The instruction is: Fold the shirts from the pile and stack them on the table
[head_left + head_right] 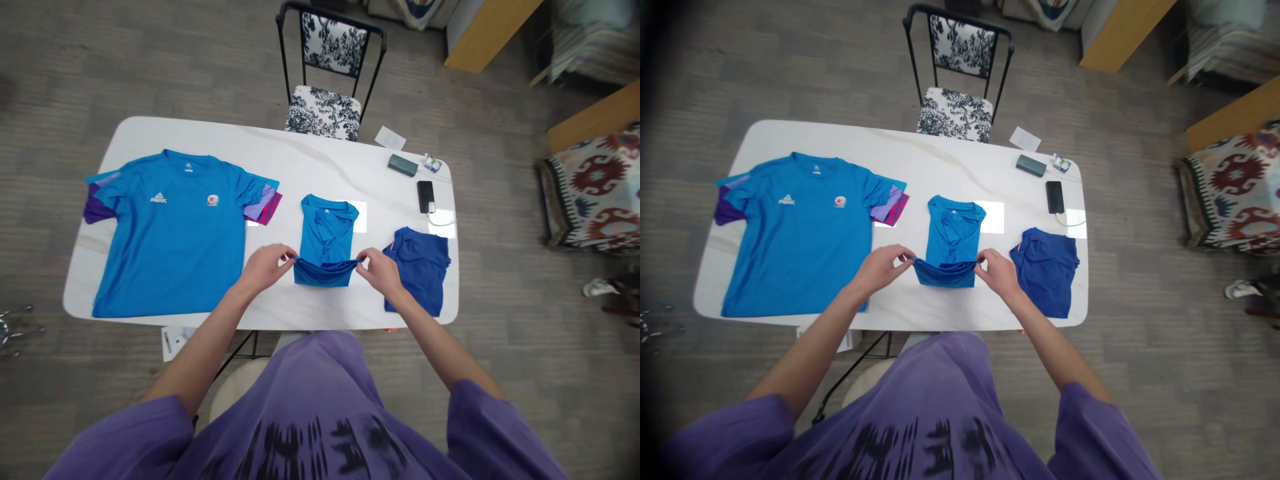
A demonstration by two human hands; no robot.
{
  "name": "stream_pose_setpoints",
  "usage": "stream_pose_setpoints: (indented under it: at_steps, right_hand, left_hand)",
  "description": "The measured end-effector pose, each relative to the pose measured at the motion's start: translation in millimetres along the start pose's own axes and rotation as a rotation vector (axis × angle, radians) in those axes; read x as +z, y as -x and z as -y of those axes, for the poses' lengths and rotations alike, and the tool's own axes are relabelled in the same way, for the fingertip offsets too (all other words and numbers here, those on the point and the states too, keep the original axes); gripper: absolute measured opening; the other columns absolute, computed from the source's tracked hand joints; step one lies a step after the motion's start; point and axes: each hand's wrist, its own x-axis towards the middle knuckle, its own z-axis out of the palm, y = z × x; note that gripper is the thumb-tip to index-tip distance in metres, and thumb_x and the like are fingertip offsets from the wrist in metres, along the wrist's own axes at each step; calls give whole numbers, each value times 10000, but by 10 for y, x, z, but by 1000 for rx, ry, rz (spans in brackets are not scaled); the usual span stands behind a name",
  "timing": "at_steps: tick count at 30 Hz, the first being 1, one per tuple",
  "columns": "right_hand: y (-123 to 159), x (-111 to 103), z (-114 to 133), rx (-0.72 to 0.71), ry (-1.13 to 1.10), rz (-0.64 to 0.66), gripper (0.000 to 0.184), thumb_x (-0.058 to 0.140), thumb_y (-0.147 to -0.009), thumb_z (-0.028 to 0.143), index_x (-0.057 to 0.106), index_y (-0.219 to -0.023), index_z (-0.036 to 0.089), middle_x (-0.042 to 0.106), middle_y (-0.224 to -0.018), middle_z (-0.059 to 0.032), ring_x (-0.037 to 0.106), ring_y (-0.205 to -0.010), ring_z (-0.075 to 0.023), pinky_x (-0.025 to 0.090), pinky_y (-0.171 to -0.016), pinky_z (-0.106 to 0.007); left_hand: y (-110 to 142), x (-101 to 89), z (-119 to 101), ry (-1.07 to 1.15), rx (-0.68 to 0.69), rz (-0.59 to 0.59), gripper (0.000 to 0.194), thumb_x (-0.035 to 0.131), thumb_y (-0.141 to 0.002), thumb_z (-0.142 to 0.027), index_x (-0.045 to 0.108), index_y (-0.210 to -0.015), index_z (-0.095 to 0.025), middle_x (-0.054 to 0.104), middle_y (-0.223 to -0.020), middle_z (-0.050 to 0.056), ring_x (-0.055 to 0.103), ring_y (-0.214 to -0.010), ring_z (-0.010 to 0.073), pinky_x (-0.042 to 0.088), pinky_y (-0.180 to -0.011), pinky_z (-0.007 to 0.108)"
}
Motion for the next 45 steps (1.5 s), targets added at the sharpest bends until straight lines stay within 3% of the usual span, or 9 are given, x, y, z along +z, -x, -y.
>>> stream_pose_setpoints:
  at_steps: [3, 6, 10, 16, 21, 27, 32, 39, 45]
  right_hand:
    - [-1217, 47, -449, 15, 39, -13, 185, 614, -1014, 312, 699, -1172, 265, 766, -1230, -47, 720, -1073, -247, 522, -834, -329]
    - [-2208, 327, -861, 139, 121, 19, 340, 578, -1033, 321, 641, -1356, 234, 679, -1419, -120, 703, -1139, -301, 555, -838, -378]
    - [-2801, 829, -1129, 183, 204, 171, 446, 569, -1045, 336, 571, -1476, 219, 562, -1553, -167, 700, -1137, -321, 590, -858, -429]
    - [-2765, 1247, -1122, 127, 215, 306, 519, 591, -1045, 320, 522, -1551, 228, 495, -1625, -172, 674, -1193, -318, 606, -943, -455]
    - [-2886, 1193, -1284, 153, 164, 269, 460, 597, -1057, 340, 557, -1497, 215, 543, -1554, -167, 657, -1229, -320, 599, -985, -456]
    - [-3038, 1070, -1592, 463, 175, 202, 721, 774, -928, 534, 541, -1467, 115, 584, -1491, -244, 705, -1177, -362, 615, -952, -479]
    - [-3086, 1070, -1606, 457, 150, 369, 370, 736, -944, 415, 740, -1236, 187, 769, -1238, -142, 722, -1144, -314, 608, -959, -432]
    - [-2886, 854, -1309, 347, 135, 213, 347, 691, -973, 362, 747, -1298, 253, 766, -1271, -103, 659, -1215, -310, 590, -935, -409]
    - [-2152, 458, -889, 286, 55, 112, 256, 698, -959, 363, 747, -1183, 250, 788, -1194, -64, 676, -1118, -270, 543, -884, -349]
  left_hand:
    - [-1181, 46, 379, -19, -98, -134, 244, 661, -1029, -426, 771, -1168, -259, 781, -1120, 67, 731, -968, 242, 571, -896, 386]
    - [-2172, 337, 766, -85, -260, -308, 346, 690, -1023, -399, 712, -1324, -230, 704, -1335, 132, 710, -1071, 270, 567, -985, 426]
    - [-2825, 919, 1066, -195, -265, -213, 418, 673, -1032, -391, 677, -1423, -242, 635, -1423, 145, 644, -1249, 324, 534, -1079, 479]
    - [-2889, 1449, 1143, -305, -166, 30, 579, 705, -1005, -412, 617, -1562, -278, 523, -1609, 139, 497, -1426, 409, 481, -1124, 563]
    - [-3116, 1261, 1217, -263, -244, 47, 495, 638, -1051, -483, 650, -1501, -277, 566, -1520, 160, 509, -1404, 423, 391, -1194, 624]
    - [-3370, 978, 1454, -286, -518, -18, 825, 811, -896, -645, 575, -1503, -139, 542, -1522, 276, 454, -1457, 501, 388, -1187, 658]
    - [-3355, 1039, 1544, -319, -510, 55, 470, 824, -878, -553, 741, -1179, -202, 743, -1246, 191, 610, -1246, 418, 452, -1125, 613]
    - [-3058, 807, 1133, -334, -394, -11, 300, 733, -939, -456, 776, -1129, -228, 796, -1196, 144, 660, -1170, 367, 468, -1075, 538]
    - [-2287, 457, 612, -284, -315, -47, 264, 703, -948, -491, 761, -1041, -251, 815, -1079, 98, 717, -1024, 305, 509, -916, 423]
